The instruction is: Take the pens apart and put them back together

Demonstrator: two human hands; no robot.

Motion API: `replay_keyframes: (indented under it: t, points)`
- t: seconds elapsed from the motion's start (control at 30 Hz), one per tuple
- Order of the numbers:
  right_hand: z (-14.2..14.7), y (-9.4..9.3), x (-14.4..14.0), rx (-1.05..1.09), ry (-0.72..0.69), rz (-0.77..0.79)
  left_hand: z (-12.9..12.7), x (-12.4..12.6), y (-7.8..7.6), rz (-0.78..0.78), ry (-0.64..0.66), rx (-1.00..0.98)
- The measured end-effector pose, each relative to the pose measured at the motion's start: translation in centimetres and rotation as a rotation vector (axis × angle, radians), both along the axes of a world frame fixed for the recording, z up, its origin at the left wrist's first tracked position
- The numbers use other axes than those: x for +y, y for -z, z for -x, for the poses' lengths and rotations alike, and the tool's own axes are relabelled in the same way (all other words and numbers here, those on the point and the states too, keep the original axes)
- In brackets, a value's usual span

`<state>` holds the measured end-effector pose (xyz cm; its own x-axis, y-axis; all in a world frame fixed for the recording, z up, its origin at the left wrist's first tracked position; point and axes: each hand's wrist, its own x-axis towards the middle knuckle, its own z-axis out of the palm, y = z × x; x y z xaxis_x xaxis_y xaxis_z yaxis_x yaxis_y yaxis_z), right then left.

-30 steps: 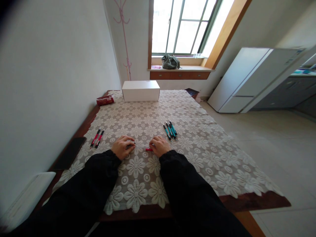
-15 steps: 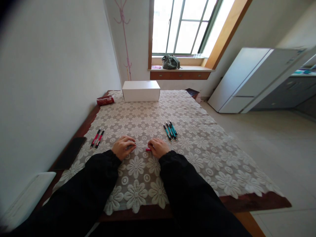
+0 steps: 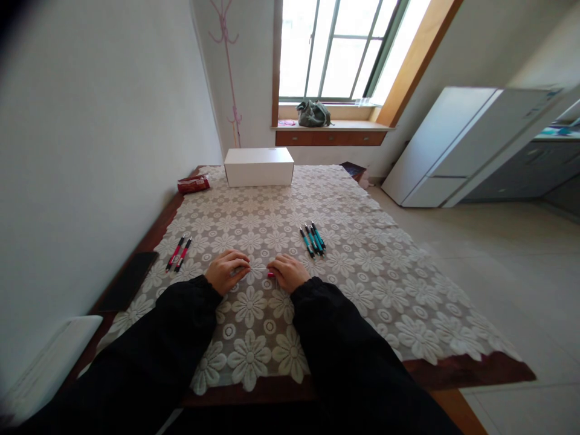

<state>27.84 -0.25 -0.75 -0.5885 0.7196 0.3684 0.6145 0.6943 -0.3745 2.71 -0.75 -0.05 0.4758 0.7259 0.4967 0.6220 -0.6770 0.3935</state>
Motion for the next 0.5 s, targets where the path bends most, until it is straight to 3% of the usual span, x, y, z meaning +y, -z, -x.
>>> replay_keyframes:
  t: [0.33, 0.5]
  points:
    - [0.29, 0.21, 0.0, 0.051, 0.035, 0.001, -0.16, -0.17, -0.15, -0.06, -0.021, -0.046]
    - [0.17, 0.4, 0.15, 0.093, 0.099, 0.007, 0.09, -0.13, -0.38, -0.048, -0.187, -0.058]
